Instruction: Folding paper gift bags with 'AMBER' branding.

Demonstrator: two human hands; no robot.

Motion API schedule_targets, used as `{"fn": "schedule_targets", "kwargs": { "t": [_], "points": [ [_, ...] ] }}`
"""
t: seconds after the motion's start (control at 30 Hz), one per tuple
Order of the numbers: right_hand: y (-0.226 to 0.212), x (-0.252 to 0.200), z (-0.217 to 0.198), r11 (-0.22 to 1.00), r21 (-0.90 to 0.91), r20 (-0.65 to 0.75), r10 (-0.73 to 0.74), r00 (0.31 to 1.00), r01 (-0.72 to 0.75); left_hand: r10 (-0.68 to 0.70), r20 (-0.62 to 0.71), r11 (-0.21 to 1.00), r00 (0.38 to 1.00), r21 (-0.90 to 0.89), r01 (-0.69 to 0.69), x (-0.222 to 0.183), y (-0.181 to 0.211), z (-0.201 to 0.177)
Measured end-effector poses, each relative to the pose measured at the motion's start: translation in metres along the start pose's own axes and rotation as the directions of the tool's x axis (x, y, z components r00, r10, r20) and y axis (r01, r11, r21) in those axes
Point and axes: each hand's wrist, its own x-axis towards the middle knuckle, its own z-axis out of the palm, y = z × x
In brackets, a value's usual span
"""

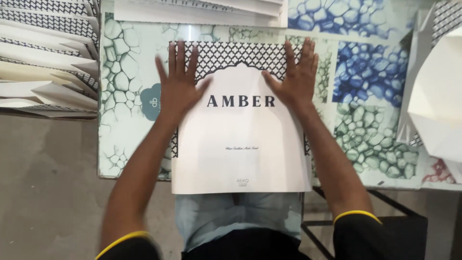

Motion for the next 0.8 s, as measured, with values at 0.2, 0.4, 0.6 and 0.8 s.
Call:
{"fn": "schedule_targets", "kwargs": {
  "t": [0.2,0.4,0.6,0.8],
  "points": [
    [0.005,-0.006,0.015,0.999,-0.021,0.017,0.03,0.999,-0.03,0.218,0.096,0.974,0.971,-0.086,-0.21,-0.214,0.032,-0.015],
    [0.017,0.003,-0.001,0.993,0.113,-0.007,0.016,1.0,-0.015,0.289,-0.002,0.957,0.957,0.023,-0.289,-0.251,0.034,-0.015],
    [0.082,-0.043,-0.108,0.746,0.659,0.014,-0.142,0.99,0.098,0.447,-0.152,0.894,0.881,0.052,-0.445,-0.264,0.055,-0.084],
    [0.026,-0.106,-0.27,0.264,0.961,-0.111,0.108,0.988,0.079,0.183,-0.468,0.875,0.865,-0.324,-0.36,-0.221,0.085,-0.184]
  ]
}}
